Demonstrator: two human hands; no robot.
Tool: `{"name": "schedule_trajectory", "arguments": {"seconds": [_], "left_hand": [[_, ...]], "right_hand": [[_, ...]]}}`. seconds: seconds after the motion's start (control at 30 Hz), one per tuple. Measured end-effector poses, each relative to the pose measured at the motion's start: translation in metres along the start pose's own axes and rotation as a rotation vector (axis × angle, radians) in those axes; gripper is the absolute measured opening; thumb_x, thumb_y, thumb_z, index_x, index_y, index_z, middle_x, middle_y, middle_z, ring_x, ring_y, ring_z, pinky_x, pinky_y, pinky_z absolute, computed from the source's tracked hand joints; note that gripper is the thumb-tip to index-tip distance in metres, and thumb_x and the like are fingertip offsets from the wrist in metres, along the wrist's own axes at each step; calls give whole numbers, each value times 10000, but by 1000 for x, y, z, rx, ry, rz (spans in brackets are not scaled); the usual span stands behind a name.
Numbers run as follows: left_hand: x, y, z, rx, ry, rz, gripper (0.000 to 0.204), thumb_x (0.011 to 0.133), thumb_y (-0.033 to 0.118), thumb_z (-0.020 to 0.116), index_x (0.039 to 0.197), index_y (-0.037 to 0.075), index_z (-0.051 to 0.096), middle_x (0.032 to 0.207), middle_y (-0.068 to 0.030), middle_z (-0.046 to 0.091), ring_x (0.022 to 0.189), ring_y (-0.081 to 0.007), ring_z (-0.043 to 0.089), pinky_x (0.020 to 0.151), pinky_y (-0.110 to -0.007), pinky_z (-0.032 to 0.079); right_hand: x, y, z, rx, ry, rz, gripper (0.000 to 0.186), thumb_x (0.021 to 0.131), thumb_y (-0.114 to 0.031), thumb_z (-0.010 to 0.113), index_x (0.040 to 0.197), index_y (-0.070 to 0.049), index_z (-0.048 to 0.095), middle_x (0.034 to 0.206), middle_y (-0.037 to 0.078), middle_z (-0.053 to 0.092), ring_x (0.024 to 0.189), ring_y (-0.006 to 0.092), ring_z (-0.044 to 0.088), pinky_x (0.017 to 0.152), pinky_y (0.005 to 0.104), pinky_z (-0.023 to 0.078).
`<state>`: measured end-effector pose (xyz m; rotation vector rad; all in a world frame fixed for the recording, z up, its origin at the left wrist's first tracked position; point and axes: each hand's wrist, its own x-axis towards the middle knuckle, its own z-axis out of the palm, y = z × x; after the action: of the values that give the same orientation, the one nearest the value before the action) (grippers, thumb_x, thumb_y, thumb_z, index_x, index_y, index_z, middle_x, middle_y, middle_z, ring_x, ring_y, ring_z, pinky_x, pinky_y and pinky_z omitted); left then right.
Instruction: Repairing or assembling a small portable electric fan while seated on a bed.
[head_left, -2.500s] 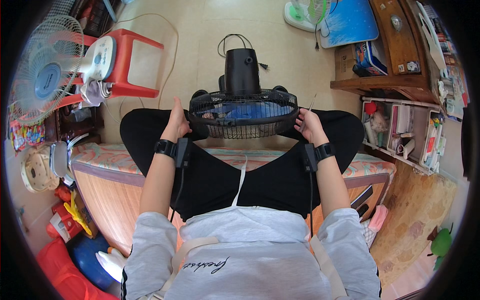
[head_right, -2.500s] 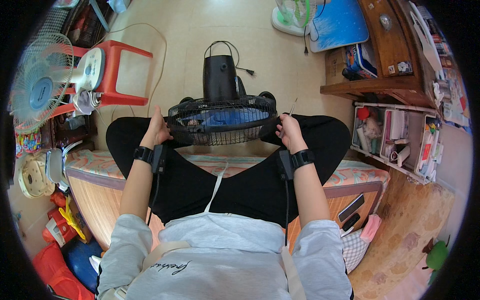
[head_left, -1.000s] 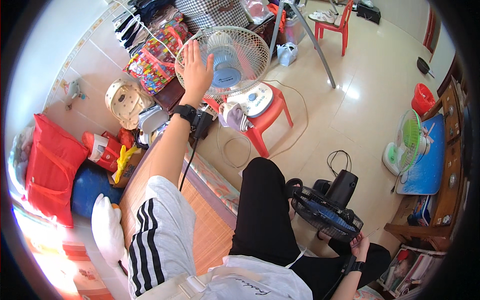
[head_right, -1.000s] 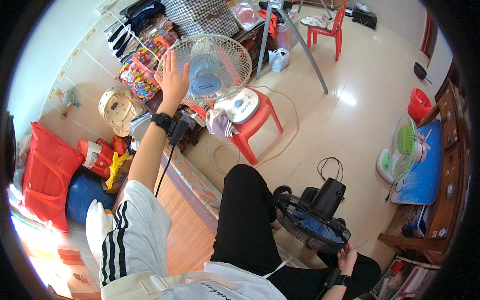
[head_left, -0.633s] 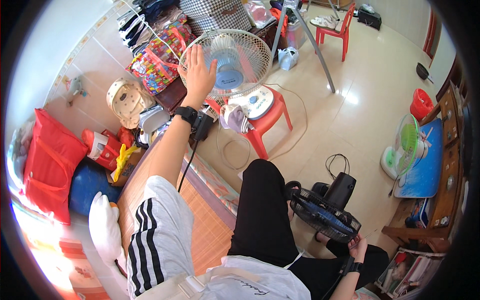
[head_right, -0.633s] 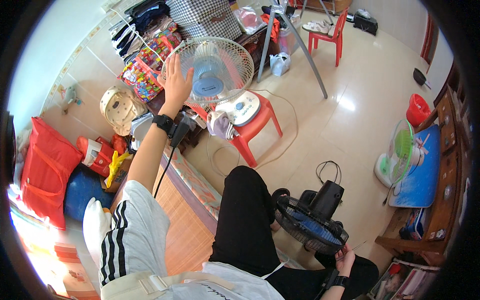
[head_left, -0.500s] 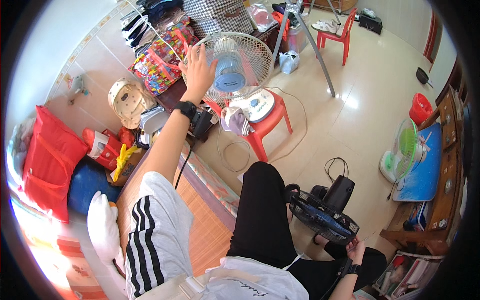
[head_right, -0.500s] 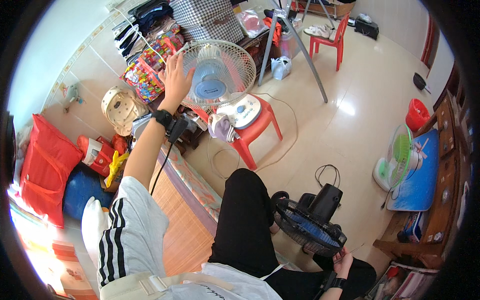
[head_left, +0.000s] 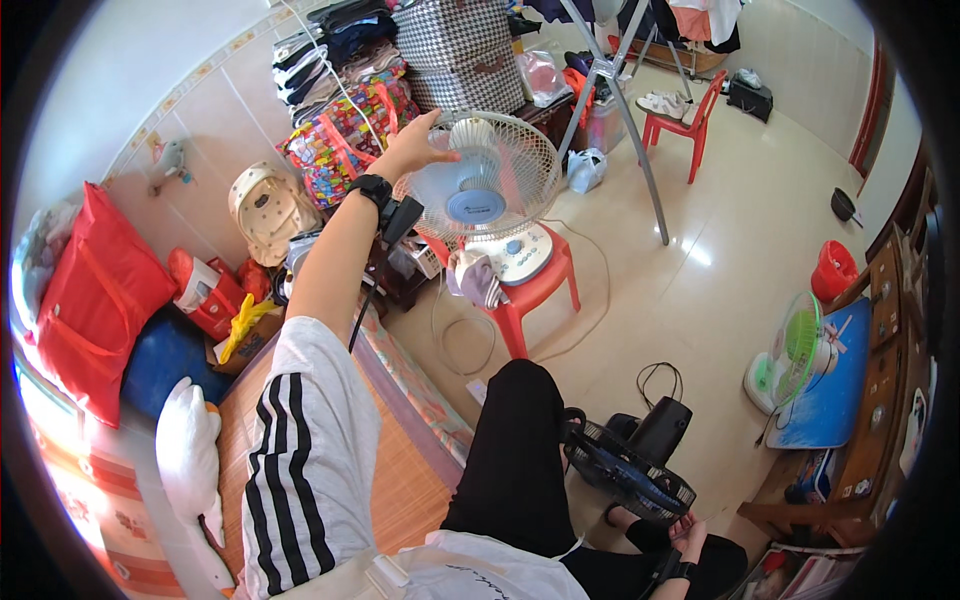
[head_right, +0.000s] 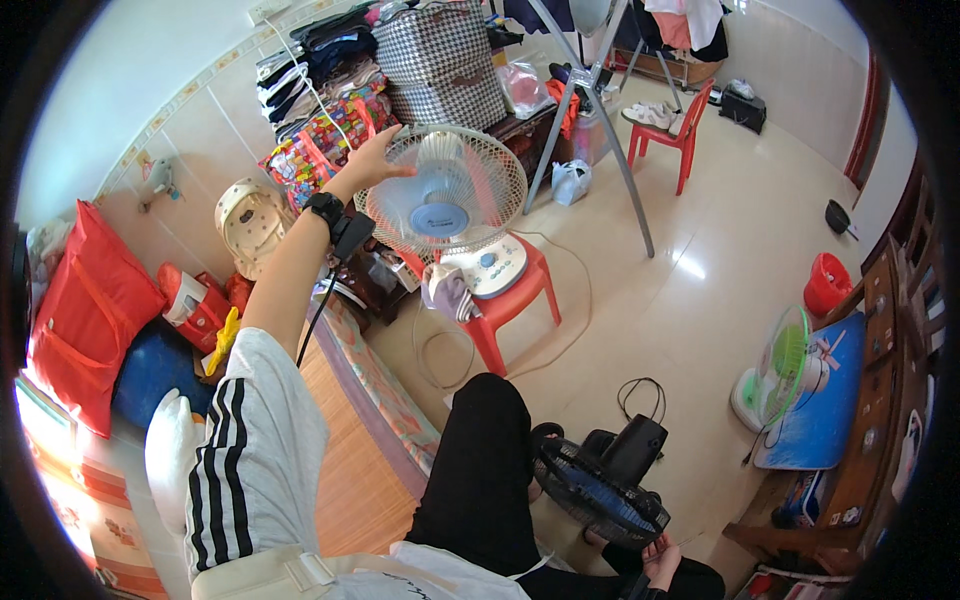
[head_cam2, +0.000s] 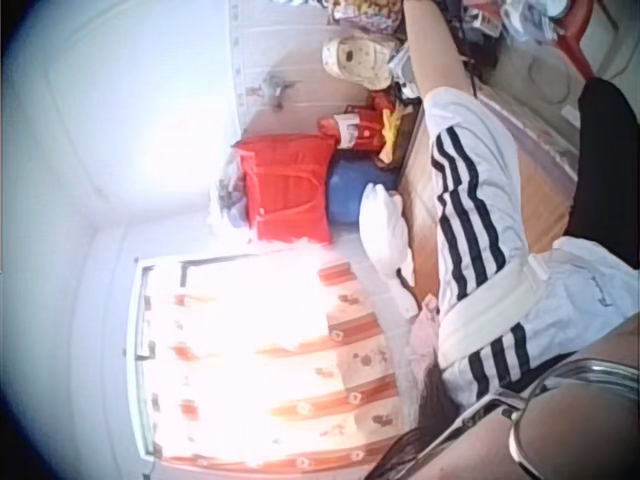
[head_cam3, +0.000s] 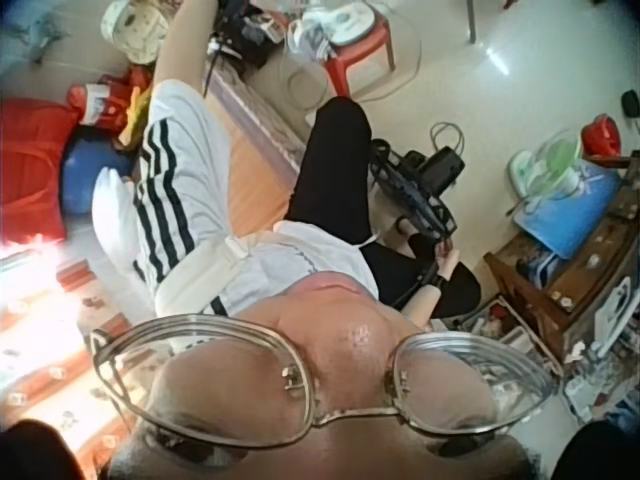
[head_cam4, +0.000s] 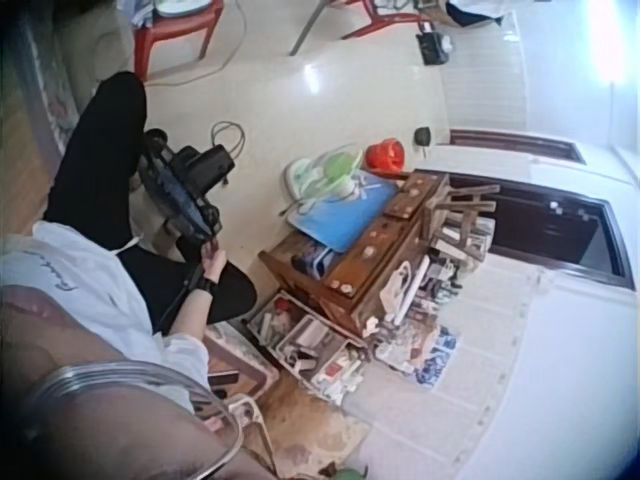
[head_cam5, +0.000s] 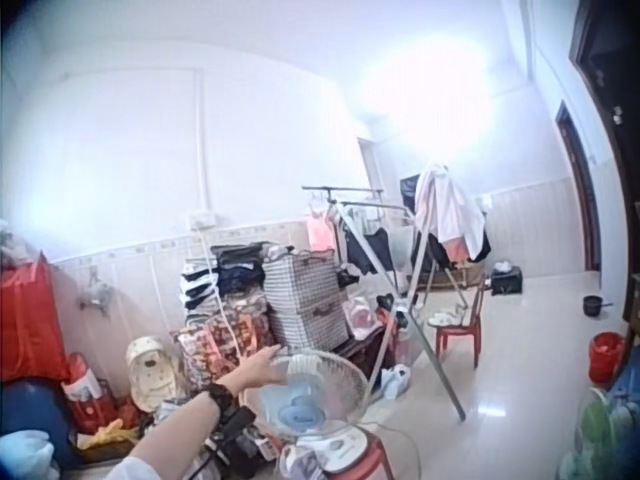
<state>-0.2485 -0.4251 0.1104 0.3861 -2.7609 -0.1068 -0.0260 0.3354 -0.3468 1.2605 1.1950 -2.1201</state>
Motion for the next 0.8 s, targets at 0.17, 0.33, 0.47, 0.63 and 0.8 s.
{"name": "schedule_trajectory", "arguments": {"seconds": [0.17, 0.33, 0.47, 0.63, 0.8], "left_hand": [[7, -1, -2, -87, -66, -32, 969, 581, 537, 789, 1354, 97, 404, 1382, -105, 431, 1255, -271, 428, 962, -534, 305], [9, -14, 12, -32, 119, 58, 933, 582, 525, 791, 1328, 91, 436, 1334, -103, 474, 1238, -266, 441, 943, -512, 320], [10, -13, 10, -195, 21, 10, 858, 610, 511, 779, 1287, 81, 475, 1331, -95, 470, 1255, -258, 421, 942, -488, 318], [-12, 18, 10, -48, 413, 85, 651, 676, 426, 753, 1189, 88, 536, 1181, -85, 539, 1138, -264, 488, 943, -449, 320], [-34, 34, 8, 65, 453, 269, 381, 728, 305, 719, 1028, 96, 613, 1049, -60, 563, 1055, -250, 505, 912, -432, 323]], "right_hand": [[-3, -1, 5, 11, 40, -12, 230, 901, -221, 398, 989, -109, 578, 923, 4, 616, 834, 172, 579, 708, 313, 433], [-4, -3, 9, -10, 78, -4, 222, 898, -230, 413, 989, -113, 579, 912, -2, 616, 837, 171, 578, 706, 314, 432], [2, -2, 2, 9, 58, 10, 200, 893, -222, 417, 972, -123, 571, 840, -16, 603, 761, 160, 558, 647, 312, 422], [13, 2, -9, -21, 49, 2, 217, 890, -256, 443, 989, -120, 580, 864, -13, 608, 798, 168, 570, 665, 319, 423], [12, 3, -9, -25, 80, -27, 284, 890, -260, 372, 1038, -109, 562, 919, 1, 606, 818, 182, 572, 675, 322, 422]]}}
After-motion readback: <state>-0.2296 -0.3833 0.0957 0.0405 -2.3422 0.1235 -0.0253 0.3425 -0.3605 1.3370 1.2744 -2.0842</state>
